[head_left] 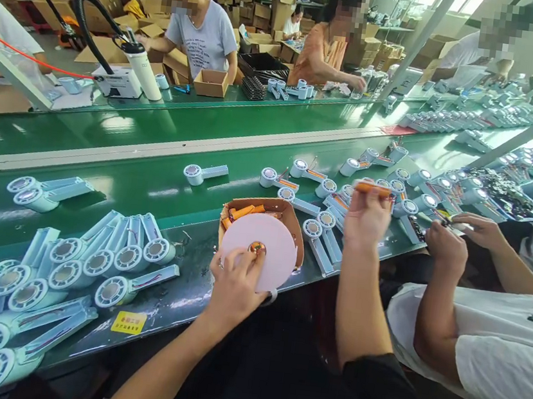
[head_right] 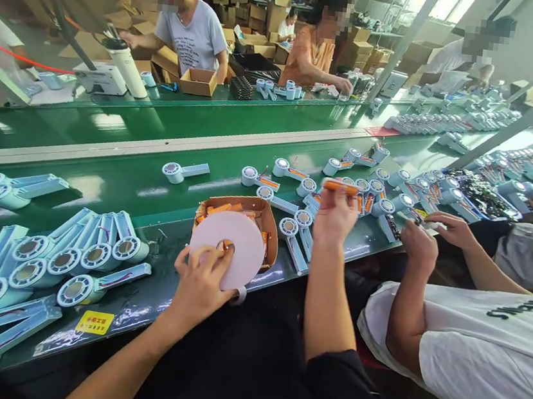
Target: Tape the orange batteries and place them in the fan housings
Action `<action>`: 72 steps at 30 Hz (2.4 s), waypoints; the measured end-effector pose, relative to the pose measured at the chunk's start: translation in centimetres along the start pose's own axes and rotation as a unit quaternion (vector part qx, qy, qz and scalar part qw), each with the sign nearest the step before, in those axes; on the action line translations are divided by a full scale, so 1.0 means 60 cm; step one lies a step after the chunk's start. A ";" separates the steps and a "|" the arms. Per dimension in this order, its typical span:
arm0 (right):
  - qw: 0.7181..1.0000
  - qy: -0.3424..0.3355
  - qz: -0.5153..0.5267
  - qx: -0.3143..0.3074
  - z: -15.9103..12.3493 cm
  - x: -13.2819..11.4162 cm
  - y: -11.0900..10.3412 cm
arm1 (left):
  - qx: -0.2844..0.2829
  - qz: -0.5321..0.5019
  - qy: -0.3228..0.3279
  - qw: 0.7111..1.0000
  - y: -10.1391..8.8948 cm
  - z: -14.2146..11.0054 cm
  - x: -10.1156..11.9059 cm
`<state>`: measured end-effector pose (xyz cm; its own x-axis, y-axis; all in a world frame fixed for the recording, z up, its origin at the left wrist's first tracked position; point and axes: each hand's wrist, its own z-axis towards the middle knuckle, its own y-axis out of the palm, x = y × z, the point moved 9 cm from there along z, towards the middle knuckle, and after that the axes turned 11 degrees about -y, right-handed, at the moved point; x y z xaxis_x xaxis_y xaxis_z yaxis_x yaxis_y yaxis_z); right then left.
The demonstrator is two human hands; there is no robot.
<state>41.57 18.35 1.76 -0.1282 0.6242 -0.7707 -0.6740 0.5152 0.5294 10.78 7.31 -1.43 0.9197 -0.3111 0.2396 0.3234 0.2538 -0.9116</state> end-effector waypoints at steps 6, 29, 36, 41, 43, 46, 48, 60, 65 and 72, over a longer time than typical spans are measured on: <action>0.991 0.050 -0.005 -0.124 -0.042 -0.020 0.017 | -0.184 -0.056 -0.064 0.979 0.028 0.217 -0.130; 0.790 0.053 -0.249 -0.557 -0.094 0.220 0.354 | -0.233 0.021 -0.002 0.972 0.178 0.416 -0.262; 0.627 -0.046 -0.411 -0.660 -0.118 0.284 0.369 | -0.273 -0.037 -0.023 0.961 0.185 0.452 -0.261; 0.561 -0.071 -0.466 -0.680 -0.123 0.308 0.359 | -0.249 -0.061 -0.071 0.964 0.183 0.455 -0.270; 0.528 -0.083 -0.488 -0.690 -0.123 0.315 0.356 | -0.247 -0.065 -0.081 0.963 0.188 0.457 -0.264; 0.482 -0.098 -0.514 -0.703 -0.123 0.320 0.354 | -0.248 -0.068 -0.092 0.962 0.196 0.461 -0.255; 0.452 -0.104 -0.527 -0.712 -0.123 0.321 0.352 | -0.249 -0.070 -0.099 0.961 0.198 0.464 -0.250; 0.391 -0.102 -0.532 -0.744 -0.151 0.340 0.375 | -0.252 -0.064 -0.139 0.956 0.180 0.467 -0.224; 0.468 -0.111 -0.499 -0.721 -0.109 0.274 0.380 | -0.253 -0.034 -0.152 0.955 0.139 0.477 -0.209; 0.804 -0.050 -0.364 -0.467 -0.101 0.060 0.091 | -0.282 -0.062 0.092 0.953 0.038 0.269 -0.101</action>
<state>33.02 19.81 -0.27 0.5762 0.4247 -0.6983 -0.8022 0.1302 -0.5827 9.56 24.52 0.44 0.8102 -0.4755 0.3426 0.2083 -0.3129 -0.9267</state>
